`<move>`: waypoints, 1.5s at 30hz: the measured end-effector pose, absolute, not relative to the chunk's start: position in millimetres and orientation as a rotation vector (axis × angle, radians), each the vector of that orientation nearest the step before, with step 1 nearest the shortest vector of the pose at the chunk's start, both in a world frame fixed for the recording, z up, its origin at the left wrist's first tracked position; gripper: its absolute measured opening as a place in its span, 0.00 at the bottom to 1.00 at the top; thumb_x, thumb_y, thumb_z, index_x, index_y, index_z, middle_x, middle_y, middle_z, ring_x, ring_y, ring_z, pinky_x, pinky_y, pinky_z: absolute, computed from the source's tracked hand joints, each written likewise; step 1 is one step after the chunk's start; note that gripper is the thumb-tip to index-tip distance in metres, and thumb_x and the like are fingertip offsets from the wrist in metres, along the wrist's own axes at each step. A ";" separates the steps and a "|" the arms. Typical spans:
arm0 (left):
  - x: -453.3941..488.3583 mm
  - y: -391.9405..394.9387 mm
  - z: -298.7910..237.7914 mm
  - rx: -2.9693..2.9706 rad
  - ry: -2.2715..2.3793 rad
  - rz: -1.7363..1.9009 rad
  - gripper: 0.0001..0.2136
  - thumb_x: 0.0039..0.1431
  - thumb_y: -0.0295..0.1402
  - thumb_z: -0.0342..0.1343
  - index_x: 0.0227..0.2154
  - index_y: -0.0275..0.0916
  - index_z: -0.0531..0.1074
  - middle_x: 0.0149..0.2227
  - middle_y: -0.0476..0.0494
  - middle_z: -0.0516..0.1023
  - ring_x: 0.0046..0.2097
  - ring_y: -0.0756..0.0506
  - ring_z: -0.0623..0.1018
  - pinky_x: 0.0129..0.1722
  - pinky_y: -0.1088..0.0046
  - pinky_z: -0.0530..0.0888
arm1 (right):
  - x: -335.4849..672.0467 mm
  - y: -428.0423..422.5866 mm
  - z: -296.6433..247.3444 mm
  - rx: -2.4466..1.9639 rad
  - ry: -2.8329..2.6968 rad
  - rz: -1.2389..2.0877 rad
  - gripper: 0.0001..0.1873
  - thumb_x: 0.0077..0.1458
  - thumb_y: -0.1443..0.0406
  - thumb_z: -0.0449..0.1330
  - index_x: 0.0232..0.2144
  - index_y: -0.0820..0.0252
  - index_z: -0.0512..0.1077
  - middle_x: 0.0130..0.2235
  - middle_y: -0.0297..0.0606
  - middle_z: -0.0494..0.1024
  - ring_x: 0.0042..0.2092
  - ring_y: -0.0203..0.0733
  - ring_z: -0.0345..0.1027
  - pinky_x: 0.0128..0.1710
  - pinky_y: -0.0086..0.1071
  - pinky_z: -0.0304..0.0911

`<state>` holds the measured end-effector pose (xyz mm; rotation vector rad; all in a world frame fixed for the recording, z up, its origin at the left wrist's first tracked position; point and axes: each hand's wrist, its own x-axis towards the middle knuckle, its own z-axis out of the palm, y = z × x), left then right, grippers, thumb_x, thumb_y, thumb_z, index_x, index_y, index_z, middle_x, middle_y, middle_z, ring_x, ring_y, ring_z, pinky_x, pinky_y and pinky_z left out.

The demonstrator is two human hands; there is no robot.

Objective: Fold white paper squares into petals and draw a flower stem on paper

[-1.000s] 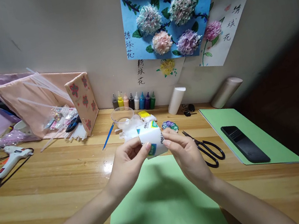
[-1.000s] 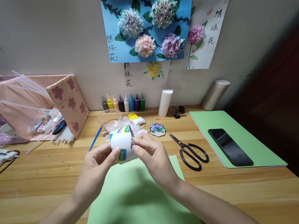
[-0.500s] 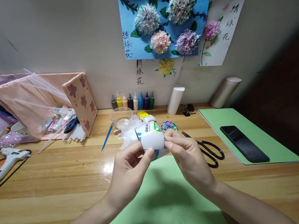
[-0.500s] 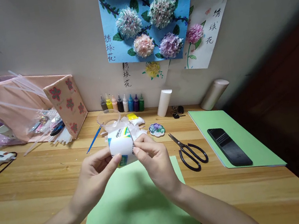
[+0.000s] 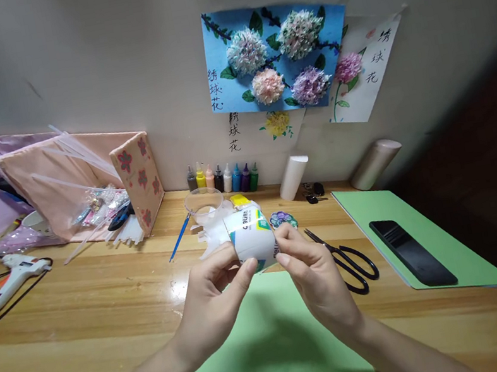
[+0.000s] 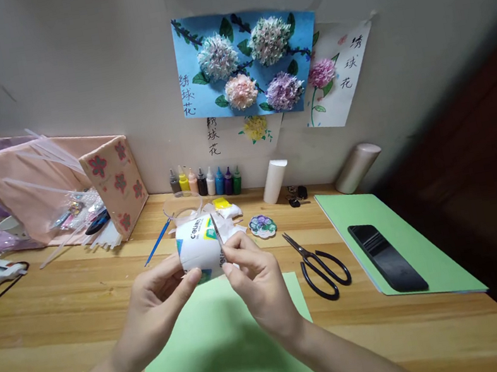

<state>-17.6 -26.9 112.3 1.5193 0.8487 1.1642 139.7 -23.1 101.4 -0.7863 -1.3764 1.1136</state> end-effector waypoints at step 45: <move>-23.6 -33.2 122.5 1.435 0.813 1.166 0.13 0.62 0.38 0.48 0.40 0.38 0.75 0.37 0.45 0.77 0.39 0.46 0.73 0.41 0.75 0.70 | 134.8 -34.6 95.3 -0.783 -1.727 0.603 0.11 0.49 0.73 0.58 0.32 0.55 0.76 0.34 0.39 0.71 0.38 0.43 0.67 0.40 0.35 0.63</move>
